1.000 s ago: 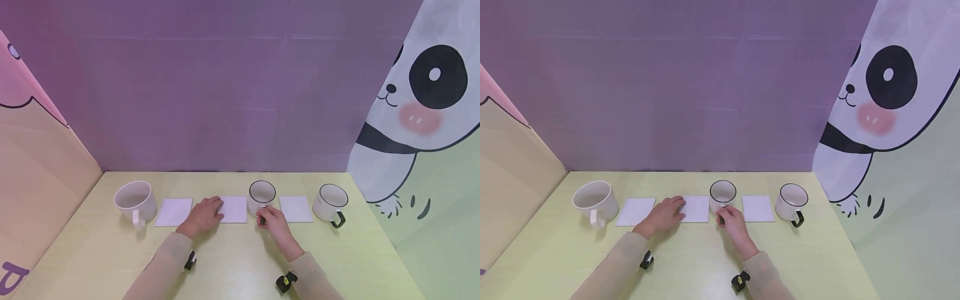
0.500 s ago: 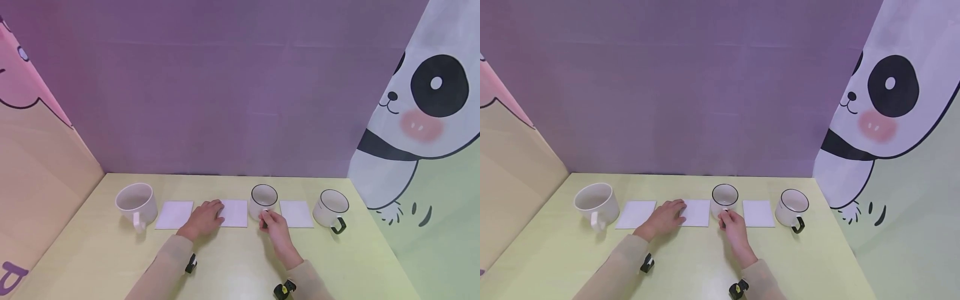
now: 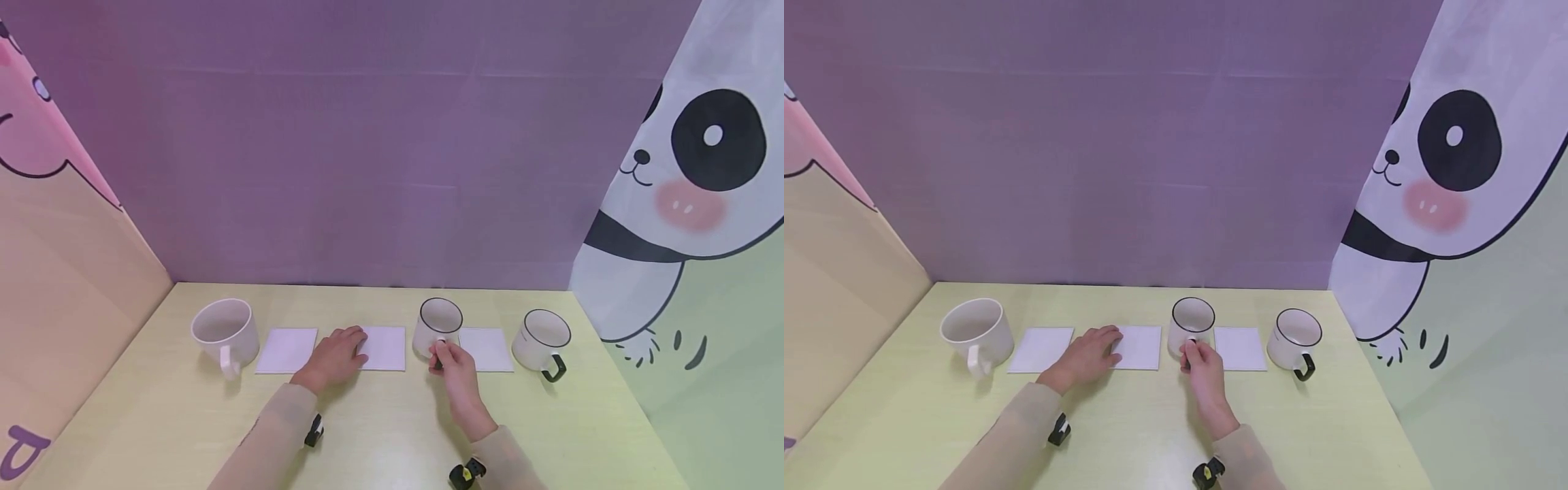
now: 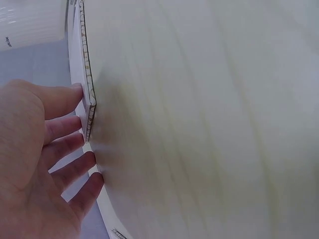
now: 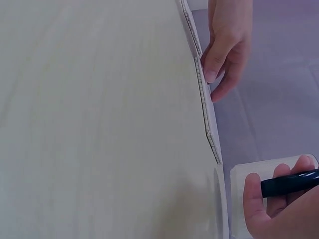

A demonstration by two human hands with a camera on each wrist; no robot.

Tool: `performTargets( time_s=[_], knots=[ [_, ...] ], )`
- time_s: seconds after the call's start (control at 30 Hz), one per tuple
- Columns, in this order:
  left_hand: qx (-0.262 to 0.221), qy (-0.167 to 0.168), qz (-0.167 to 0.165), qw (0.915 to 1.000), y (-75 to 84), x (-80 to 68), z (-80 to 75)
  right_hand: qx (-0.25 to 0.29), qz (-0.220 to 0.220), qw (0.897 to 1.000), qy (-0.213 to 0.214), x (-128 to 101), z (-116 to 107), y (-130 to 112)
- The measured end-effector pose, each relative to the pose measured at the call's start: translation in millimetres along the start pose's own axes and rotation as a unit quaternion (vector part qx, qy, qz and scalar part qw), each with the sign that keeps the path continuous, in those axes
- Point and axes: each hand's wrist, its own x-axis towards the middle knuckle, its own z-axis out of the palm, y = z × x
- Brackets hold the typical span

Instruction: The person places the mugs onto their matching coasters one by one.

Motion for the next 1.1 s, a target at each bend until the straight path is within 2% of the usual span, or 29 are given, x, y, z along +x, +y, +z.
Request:
performTargets(
  time_s=[0.3,1.1],
  knots=[
    [-0.013,-0.007,-0.014,0.9998,-0.2,1.7,1.1,0.003,-0.017,1.000,0.000,0,-1,-7],
    [-0.022,-0.015,-0.013,0.9995,-1.5,3.1,-1.5,0.019,-0.039,0.999,-0.010,-7,1,-33]
  ],
)
